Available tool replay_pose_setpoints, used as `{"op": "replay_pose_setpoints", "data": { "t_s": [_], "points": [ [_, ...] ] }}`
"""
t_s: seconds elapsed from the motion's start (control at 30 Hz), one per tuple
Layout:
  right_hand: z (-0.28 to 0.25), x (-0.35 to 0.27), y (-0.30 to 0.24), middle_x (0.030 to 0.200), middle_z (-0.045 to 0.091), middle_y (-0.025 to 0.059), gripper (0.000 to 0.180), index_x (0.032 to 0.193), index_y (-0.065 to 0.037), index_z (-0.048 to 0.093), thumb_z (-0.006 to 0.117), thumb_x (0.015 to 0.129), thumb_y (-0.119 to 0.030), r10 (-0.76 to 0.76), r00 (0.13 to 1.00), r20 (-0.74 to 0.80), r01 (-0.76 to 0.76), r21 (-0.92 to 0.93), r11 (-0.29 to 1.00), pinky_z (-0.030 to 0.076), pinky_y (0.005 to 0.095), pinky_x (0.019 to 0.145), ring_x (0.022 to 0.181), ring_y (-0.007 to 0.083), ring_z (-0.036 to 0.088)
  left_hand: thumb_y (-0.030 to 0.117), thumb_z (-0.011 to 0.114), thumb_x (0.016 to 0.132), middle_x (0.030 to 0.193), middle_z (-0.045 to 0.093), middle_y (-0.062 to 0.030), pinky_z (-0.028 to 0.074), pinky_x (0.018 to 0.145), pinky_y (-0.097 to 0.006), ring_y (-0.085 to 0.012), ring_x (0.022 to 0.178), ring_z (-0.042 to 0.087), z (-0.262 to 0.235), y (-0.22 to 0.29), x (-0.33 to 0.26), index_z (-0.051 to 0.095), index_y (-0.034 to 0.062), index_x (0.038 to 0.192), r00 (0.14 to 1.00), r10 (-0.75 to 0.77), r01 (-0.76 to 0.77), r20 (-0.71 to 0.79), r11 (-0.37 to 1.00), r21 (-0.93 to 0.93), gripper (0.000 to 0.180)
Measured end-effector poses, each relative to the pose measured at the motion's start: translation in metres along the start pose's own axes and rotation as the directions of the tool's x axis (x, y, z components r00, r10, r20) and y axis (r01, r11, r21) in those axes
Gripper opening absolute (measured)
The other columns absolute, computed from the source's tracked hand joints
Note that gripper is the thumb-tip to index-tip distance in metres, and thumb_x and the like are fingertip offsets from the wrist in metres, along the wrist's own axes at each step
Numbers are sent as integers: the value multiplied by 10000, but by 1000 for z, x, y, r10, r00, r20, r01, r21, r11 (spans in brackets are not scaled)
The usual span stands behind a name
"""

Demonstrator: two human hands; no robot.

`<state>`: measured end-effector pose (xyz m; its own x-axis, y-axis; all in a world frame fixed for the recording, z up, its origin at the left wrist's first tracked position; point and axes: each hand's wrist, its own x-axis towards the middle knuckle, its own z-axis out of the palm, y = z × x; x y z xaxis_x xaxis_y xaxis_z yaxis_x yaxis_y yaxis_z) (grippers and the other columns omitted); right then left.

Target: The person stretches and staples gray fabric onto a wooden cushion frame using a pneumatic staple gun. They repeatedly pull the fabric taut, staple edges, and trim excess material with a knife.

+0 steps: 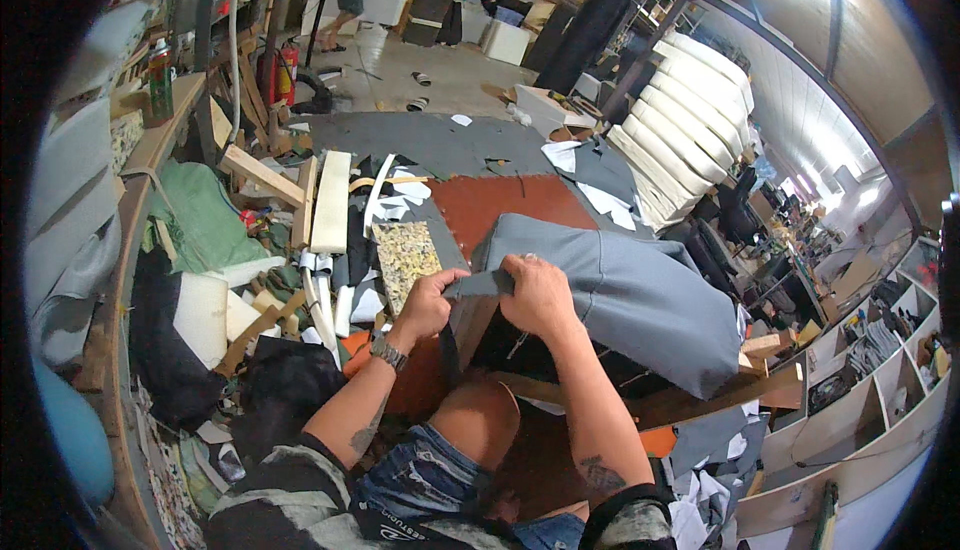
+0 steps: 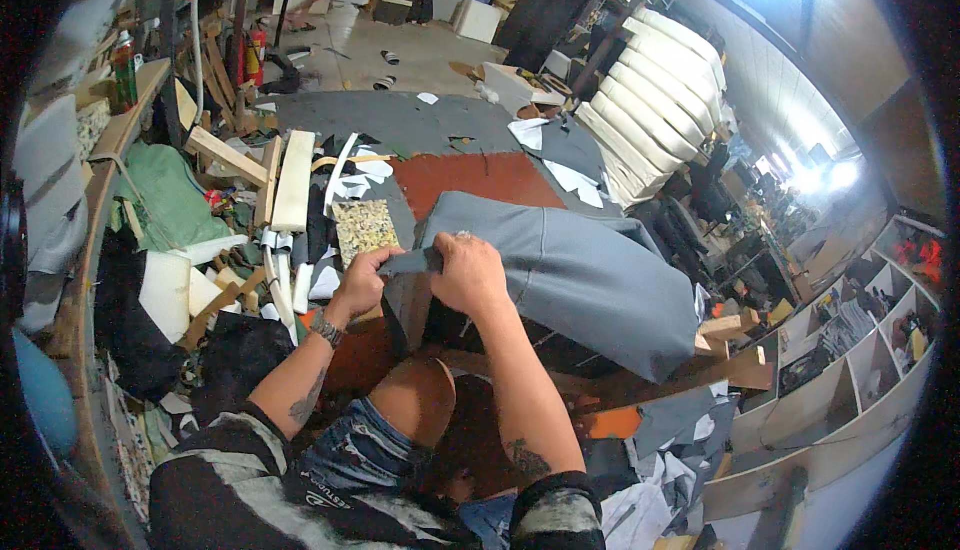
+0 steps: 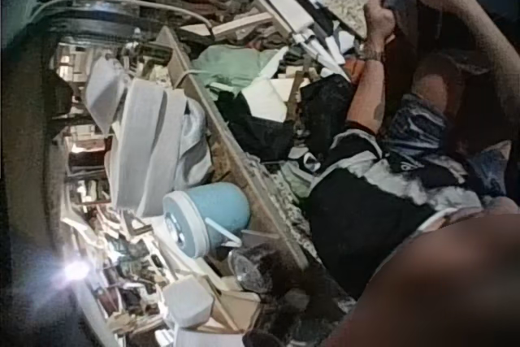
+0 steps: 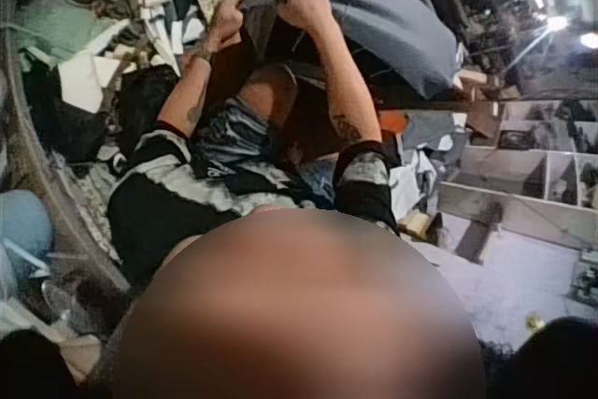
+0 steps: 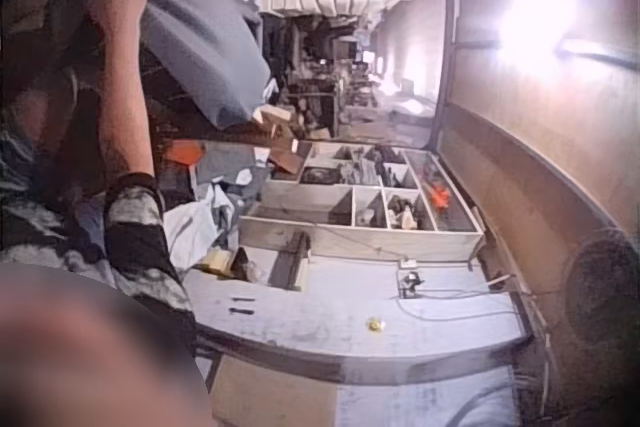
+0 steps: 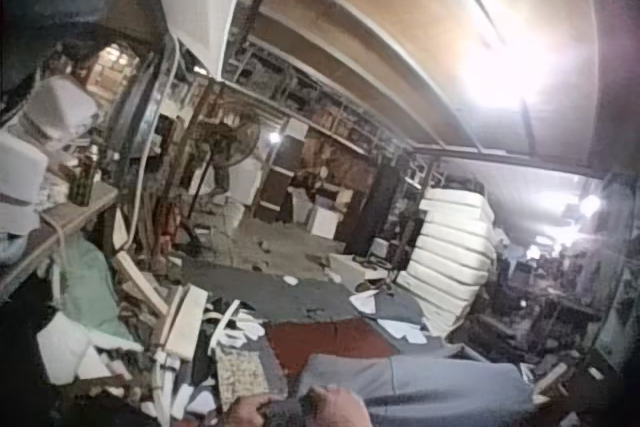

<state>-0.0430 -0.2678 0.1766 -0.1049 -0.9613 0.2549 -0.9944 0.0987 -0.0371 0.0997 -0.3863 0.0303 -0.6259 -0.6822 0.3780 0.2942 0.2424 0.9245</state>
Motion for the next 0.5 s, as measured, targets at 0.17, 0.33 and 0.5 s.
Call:
{"op": "replay_pose_setpoints", "data": {
  "t_s": [0.17,0.33,0.5],
  "points": [
    [-4,-48,-40,952,718,202,207,957,-56,675,685,797,-186,-7,999,49,6,11,1000,561,517,855,970,401,706,27,443,764,904,601,2,480,836,-260,-124,860,548,1,5,-53,581,18,979,989,145,-132,39,963,-235,256],
    [-1,-79,-71,922,706,209,198,907,-40,651,691,814,-211,-18,1000,23,17,62,998,553,524,861,979,409,696,87,494,766,891,582,13,461,788,-268,-100,874,532,-9,19,-85,570,45,964,989,52,-18,139,973,-230,216],
    [-1,-77,-71,936,709,206,189,891,-37,649,682,827,-211,20,1000,-5,-19,41,999,544,529,863,974,416,690,103,525,760,849,556,-1,457,786,-287,-109,830,506,-10,14,-73,561,39,966,974,139,-87,180,959,-268,218]
  ]
}}
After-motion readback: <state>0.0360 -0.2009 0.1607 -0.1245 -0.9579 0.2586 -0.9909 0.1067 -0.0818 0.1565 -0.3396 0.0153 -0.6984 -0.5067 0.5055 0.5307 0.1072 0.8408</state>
